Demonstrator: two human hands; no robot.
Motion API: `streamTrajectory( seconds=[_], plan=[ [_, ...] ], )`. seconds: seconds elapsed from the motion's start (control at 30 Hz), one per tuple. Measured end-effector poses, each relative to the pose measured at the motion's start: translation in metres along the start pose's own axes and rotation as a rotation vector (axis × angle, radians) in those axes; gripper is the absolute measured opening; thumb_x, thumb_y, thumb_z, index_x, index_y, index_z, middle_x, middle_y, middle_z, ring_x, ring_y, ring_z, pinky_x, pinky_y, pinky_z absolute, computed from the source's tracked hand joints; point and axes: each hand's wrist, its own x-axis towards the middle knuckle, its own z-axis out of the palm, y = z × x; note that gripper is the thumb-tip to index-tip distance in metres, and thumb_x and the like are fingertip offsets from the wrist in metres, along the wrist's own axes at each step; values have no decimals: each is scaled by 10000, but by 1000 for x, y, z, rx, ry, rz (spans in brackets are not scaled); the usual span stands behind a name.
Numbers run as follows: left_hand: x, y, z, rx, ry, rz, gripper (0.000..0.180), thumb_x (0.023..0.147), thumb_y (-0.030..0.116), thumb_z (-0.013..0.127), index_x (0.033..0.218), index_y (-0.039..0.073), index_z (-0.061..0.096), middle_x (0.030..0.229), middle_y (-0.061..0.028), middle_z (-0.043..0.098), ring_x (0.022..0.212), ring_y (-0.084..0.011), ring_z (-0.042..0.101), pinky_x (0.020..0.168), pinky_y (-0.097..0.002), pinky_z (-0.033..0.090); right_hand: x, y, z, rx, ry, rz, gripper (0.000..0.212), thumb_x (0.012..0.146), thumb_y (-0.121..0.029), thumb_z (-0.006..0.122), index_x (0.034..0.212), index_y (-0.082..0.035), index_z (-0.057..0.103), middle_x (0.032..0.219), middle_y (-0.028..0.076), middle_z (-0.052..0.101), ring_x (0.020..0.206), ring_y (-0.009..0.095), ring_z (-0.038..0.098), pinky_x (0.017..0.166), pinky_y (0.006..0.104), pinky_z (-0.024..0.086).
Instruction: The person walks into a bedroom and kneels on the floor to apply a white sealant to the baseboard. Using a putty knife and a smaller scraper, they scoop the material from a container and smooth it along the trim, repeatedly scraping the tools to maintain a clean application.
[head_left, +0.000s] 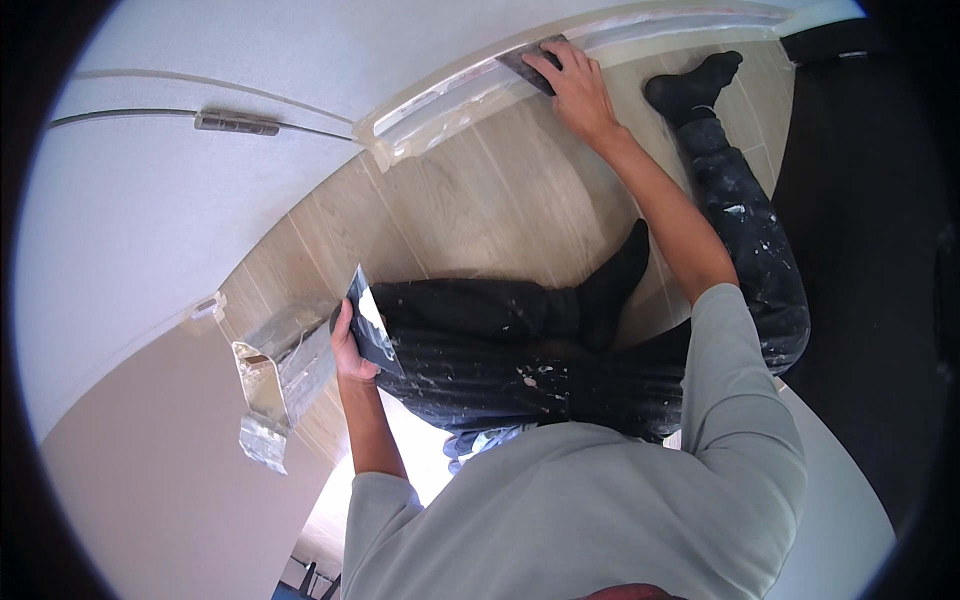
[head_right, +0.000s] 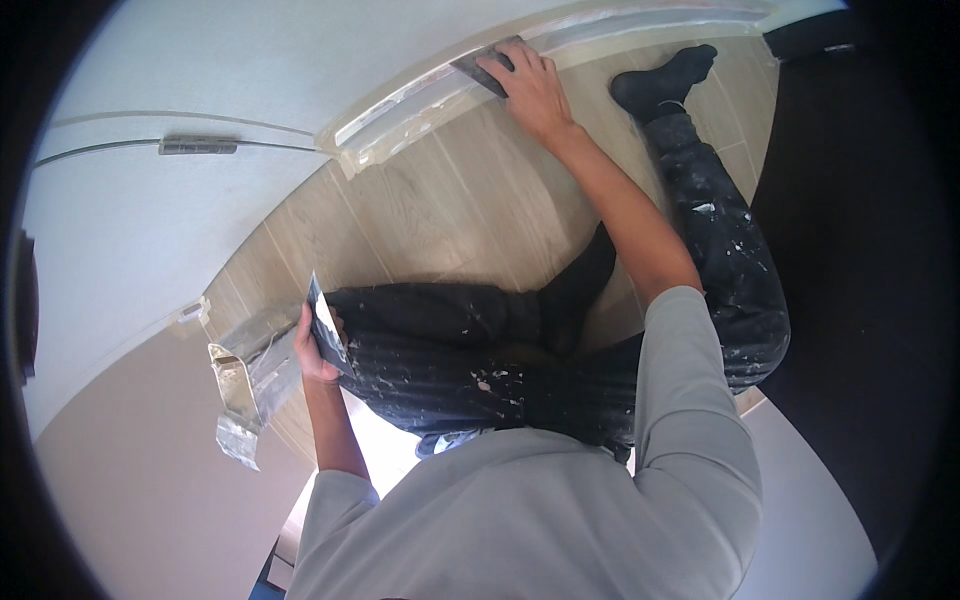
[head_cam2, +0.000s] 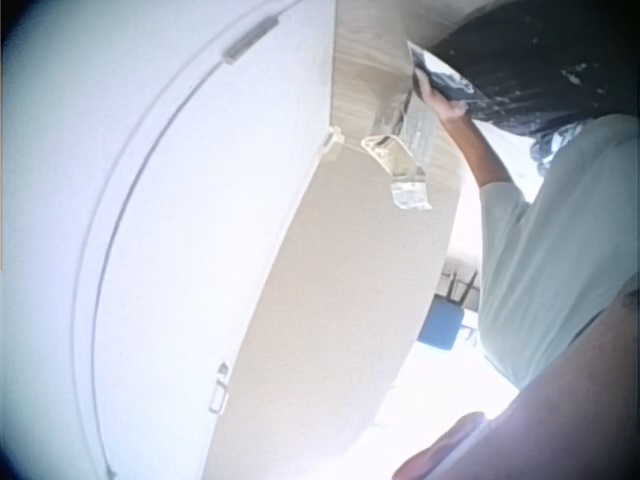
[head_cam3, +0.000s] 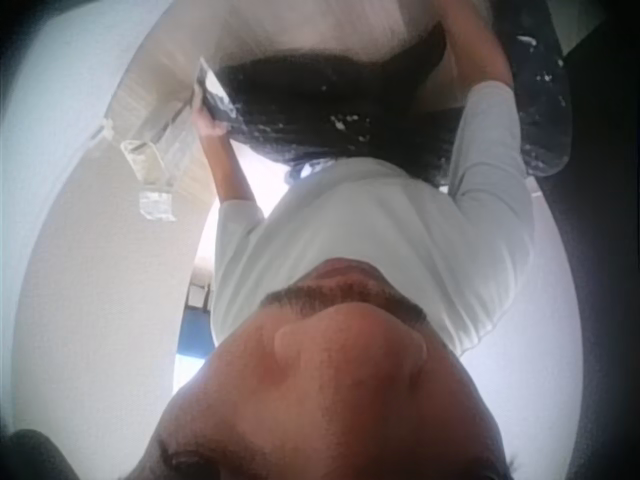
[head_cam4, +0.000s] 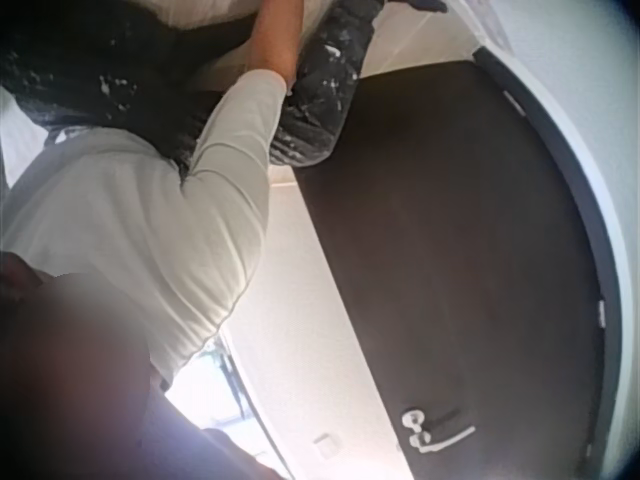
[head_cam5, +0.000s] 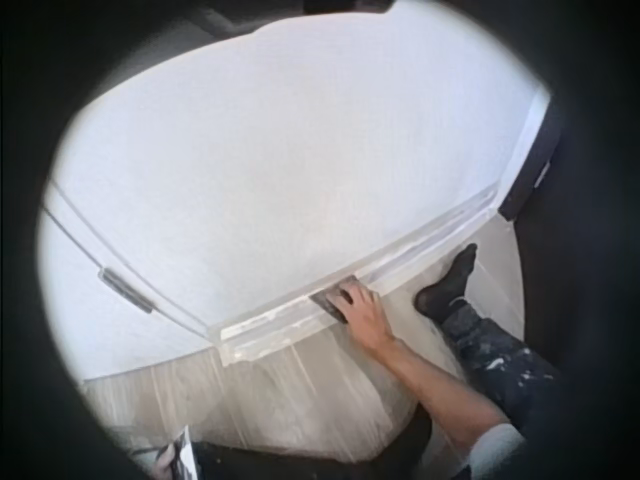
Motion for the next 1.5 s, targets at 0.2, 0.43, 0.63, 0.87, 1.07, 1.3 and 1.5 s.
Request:
streamTrajectory(
  seconds=[0.2,0.43,0.63,0.87,1.07,1.3,1.5],
  plan=[
    [0,-2,-3,1,27,23,370,1016,383,508,1031,28,612,793,-79,643,575,-132,594,421,-262,526,-3,7,-18,-12,-6,26,644,735,76,575,1321,-191,564,1350,89,495,1309,287,419,1018,428,360],
    [4,-1,-4,9,63,29,369,1018,387,503,1009,33,607,765,-70,625,567,-134,595,407,-264,517,-1,20,-7,4,26,25,732,687,122,569,1345,-198,531,1354,96,478,1306,313,412,1051,431,357],
    [4,-2,-3,43,63,26,374,1023,394,485,977,42,600,735,-58,598,551,-126,585,386,-260,499,-1,28,-11,-24,-36,16,641,733,73,576,1316,-194,576,1347,89,501,1301,287,423,1029,420,359],
    [5,-2,-5,20,45,47,375,1024,392,483,970,43,608,743,-59,608,556,-125,585,392,-261,501,-1,41,-25,10,36,22,663,718,81,575,1318,-199,570,1349,82,494,1293,284,426,1014,418,361],
    [3,-2,-3,30,60,41,363,1023,386,489,989,47,616,766,-59,627,577,-127,592,405,-266,509,-3,51,-13,-3,22,34,734,679,109,583,1343,-200,534,1357,90,486,1308,308,418,1048,427,357],
    [-5,-2,13,-35,62,66,283,999,289,561,1078,36,660,837,-85,725,653,-203,701,530,-293,581,-23,32,-45,2,-53,53,699,698,96,584,1337,-186,544,1358,111,486,1300,325,426,1050,456,352],
    [5,-27,70,-83,-239,-124,419,989,396,551,1168,23,623,1052,-119,709,922,-245,699,856,-393,558,-63,-99,-127,377,-84,-209,659,696,15,616,1335,-136,559,1334,139,510,1253,343,469,1025,470,376]
  ],
)
